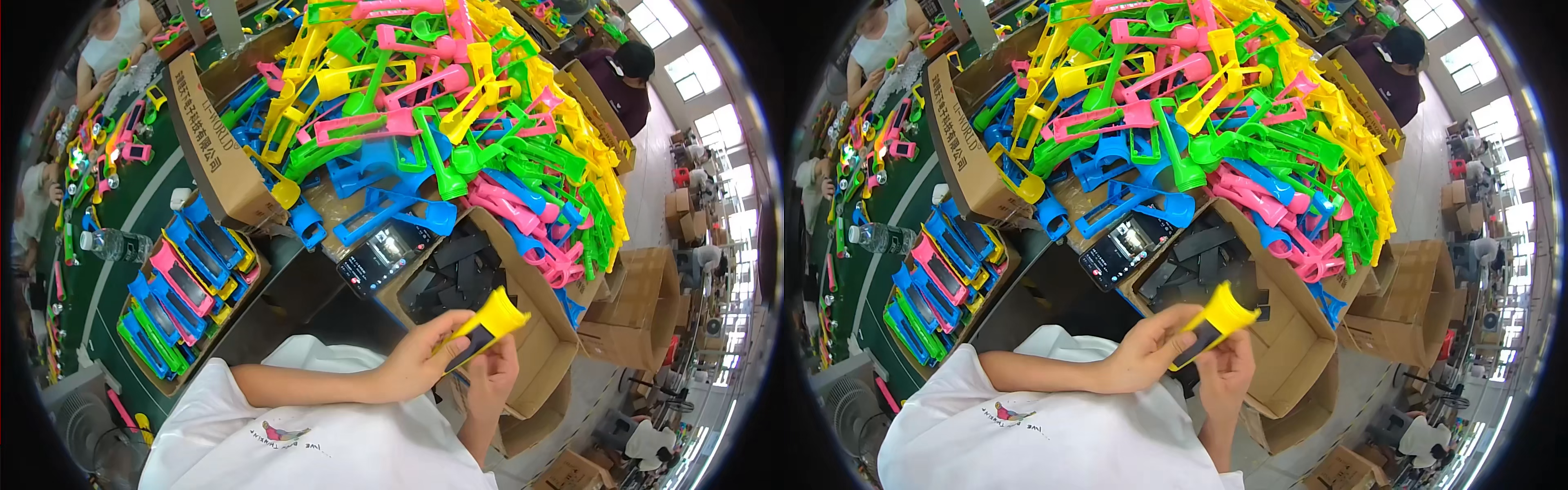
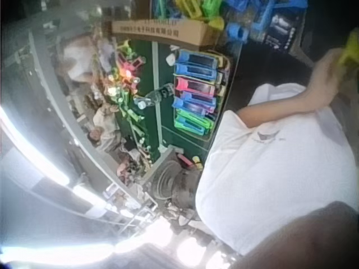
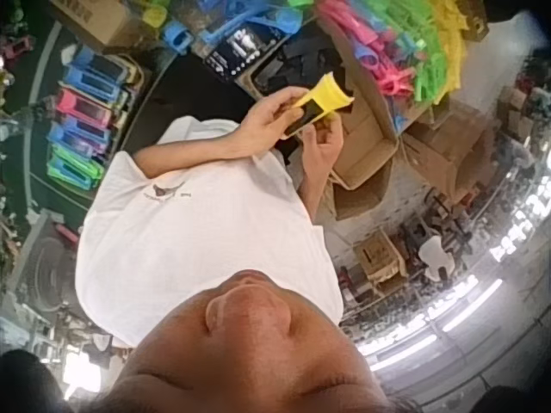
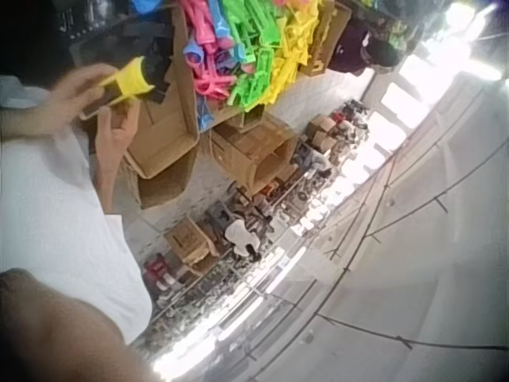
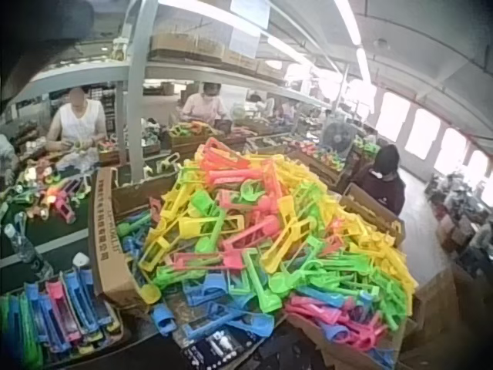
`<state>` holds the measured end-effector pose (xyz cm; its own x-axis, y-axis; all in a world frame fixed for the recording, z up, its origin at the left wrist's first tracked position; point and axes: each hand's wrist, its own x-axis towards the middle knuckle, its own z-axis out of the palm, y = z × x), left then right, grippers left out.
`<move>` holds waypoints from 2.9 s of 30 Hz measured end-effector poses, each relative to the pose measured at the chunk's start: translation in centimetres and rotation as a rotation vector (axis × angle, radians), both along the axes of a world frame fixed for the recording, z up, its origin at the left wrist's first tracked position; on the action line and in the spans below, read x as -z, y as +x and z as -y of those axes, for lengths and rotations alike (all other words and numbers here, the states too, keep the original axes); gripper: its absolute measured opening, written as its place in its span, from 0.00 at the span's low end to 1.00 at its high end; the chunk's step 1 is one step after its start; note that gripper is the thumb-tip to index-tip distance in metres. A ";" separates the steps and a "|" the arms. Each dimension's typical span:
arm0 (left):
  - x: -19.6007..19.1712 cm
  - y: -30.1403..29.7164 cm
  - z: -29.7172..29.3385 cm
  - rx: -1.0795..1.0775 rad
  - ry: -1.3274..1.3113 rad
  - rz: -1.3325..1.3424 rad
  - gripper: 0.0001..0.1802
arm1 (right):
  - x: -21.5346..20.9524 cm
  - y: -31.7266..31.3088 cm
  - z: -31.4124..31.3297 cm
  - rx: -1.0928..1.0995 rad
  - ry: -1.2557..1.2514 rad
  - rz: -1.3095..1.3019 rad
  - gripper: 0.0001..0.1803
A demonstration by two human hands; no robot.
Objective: The person assembles plastic toy gun housings by snapping plastic toy parts together by hand.
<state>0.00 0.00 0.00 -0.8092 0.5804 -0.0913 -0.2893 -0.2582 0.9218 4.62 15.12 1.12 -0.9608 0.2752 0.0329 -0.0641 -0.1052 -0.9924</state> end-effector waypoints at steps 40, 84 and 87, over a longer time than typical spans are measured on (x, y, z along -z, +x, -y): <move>3.1 19.4 26.5 -1.250 -0.391 0.056 0.14 | 12.0 2.8 11.8 -0.857 0.225 0.296 0.12; 0.9 4.3 19.6 -0.921 -0.955 -0.651 0.09 | 0.7 2.1 -2.1 -0.789 0.101 -0.355 0.08; -0.8 -0.2 14.5 -0.764 -0.811 -0.793 0.08 | -2.0 0.3 -5.8 -0.694 0.251 -0.392 0.09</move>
